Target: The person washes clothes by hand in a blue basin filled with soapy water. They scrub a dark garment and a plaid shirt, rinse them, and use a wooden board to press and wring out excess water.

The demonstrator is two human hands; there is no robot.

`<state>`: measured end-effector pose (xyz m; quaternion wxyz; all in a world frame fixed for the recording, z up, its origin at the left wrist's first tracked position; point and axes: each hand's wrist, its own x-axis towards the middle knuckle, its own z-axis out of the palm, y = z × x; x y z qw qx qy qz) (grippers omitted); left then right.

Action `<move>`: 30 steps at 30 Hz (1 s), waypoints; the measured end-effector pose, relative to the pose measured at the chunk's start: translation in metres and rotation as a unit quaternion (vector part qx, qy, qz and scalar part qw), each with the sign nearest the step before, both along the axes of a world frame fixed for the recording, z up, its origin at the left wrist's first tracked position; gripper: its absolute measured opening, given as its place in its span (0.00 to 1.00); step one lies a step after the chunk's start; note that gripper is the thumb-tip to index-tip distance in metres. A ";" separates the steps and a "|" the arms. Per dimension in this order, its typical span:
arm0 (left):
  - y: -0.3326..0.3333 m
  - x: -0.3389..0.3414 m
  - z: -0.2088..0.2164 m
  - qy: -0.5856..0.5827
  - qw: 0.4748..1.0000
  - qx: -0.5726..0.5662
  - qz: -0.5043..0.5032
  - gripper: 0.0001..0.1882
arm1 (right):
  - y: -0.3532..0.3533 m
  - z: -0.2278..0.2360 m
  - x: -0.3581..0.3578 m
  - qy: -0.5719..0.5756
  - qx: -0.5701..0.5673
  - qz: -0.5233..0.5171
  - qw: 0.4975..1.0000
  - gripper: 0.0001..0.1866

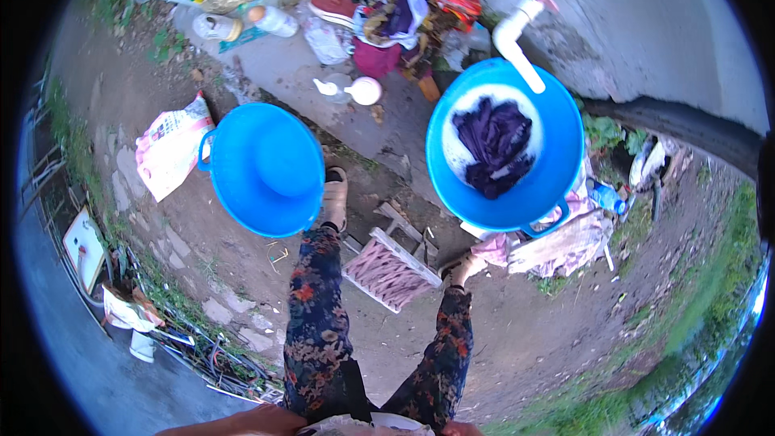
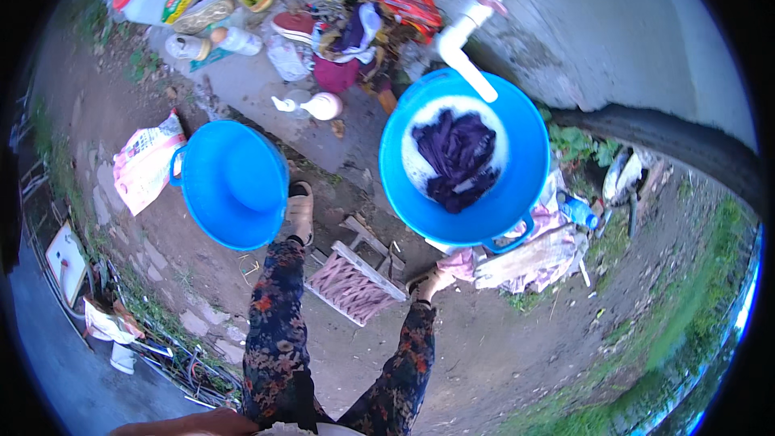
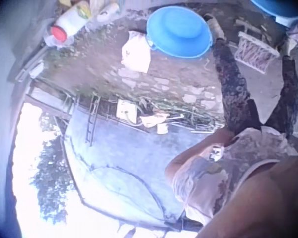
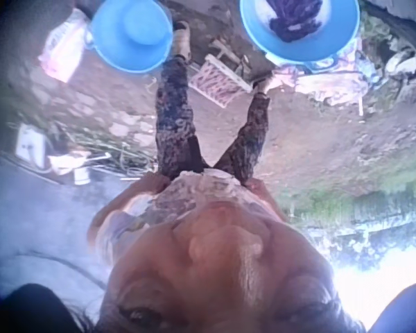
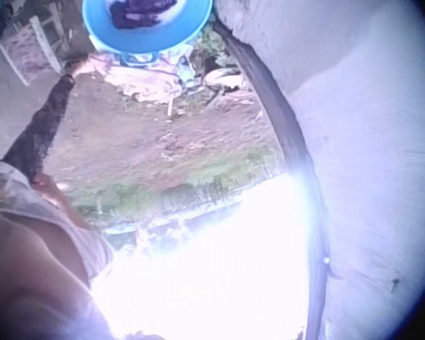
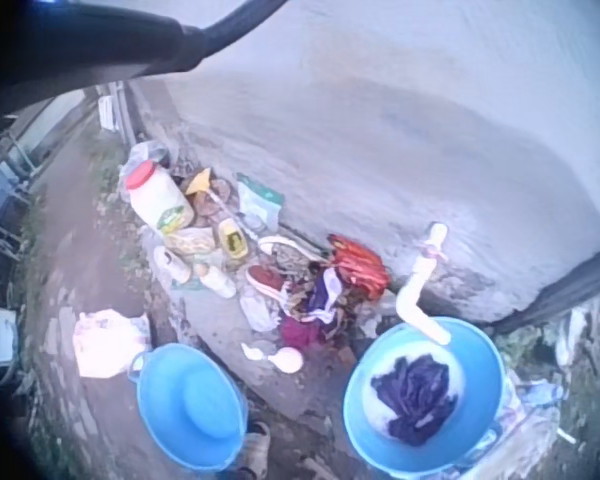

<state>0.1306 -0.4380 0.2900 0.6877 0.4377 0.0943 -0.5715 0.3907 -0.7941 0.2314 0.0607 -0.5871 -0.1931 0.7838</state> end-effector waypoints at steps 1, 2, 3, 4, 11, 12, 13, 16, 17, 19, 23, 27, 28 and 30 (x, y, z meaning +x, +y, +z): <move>0.006 0.009 -0.018 -0.051 0.997 -0.019 -0.050 0.09 | -0.019 -0.010 -0.014 0.035 -0.007 -0.024 0.999 0.21; 0.012 0.021 -0.045 -0.099 0.990 -0.037 -0.091 0.08 | -0.027 -0.015 -0.012 0.075 -0.015 -0.034 0.997 0.21; 0.017 0.036 -0.071 -0.145 0.979 -0.057 -0.130 0.08 | -0.028 -0.035 -0.013 0.135 -0.016 -0.035 0.990 0.21; 0.011 0.056 -0.081 -0.185 0.966 -0.087 -0.161 0.08 | -0.030 -0.045 -0.003 0.208 -0.033 -0.030 0.977 0.22; 0.096 0.278 -0.247 -0.153 0.911 0.371 0.096 0.13 | 0.043 -0.163 0.128 0.059 0.027 -0.300 0.952 0.15; 0.132 0.310 -0.280 -0.330 0.786 0.503 0.142 0.16 | 0.038 -0.182 0.139 0.040 0.043 -0.350 0.935 0.16; 0.167 0.336 -0.313 -0.376 0.672 0.607 0.194 0.25 | 0.039 -0.204 0.148 0.018 0.063 -0.400 0.914 0.16; 0.274 0.418 -0.368 -0.416 0.428 0.771 0.220 0.48 | 0.057 -0.233 0.177 0.030 0.092 -0.423 0.901 0.17; 0.288 0.445 -0.373 -0.334 0.379 0.847 0.166 0.54 | 0.061 -0.240 0.185 0.032 0.093 -0.432 0.897 0.18; 0.300 0.478 -0.384 -0.217 0.433 0.869 0.102 0.62 | 0.054 -0.254 0.196 -0.004 0.117 -0.455 0.883 0.20; 0.314 0.494 -0.412 -0.227 0.556 0.780 0.177 0.55 | 0.062 -0.262 0.205 -0.044 0.203 -0.470 0.858 0.20; 0.324 0.471 -0.382 -0.328 0.432 0.741 0.396 0.41 | 0.062 -0.279 0.200 -0.038 0.226 -0.466 0.854 0.18; 0.325 0.453 -0.369 -0.367 0.431 0.706 0.425 0.41 | 0.063 -0.282 0.200 -0.056 0.232 -0.446 0.863 0.16; 0.314 0.406 -0.332 -0.391 0.453 0.663 0.449 0.44 | 0.073 -0.276 0.194 -0.082 0.230 -0.452 0.858 0.17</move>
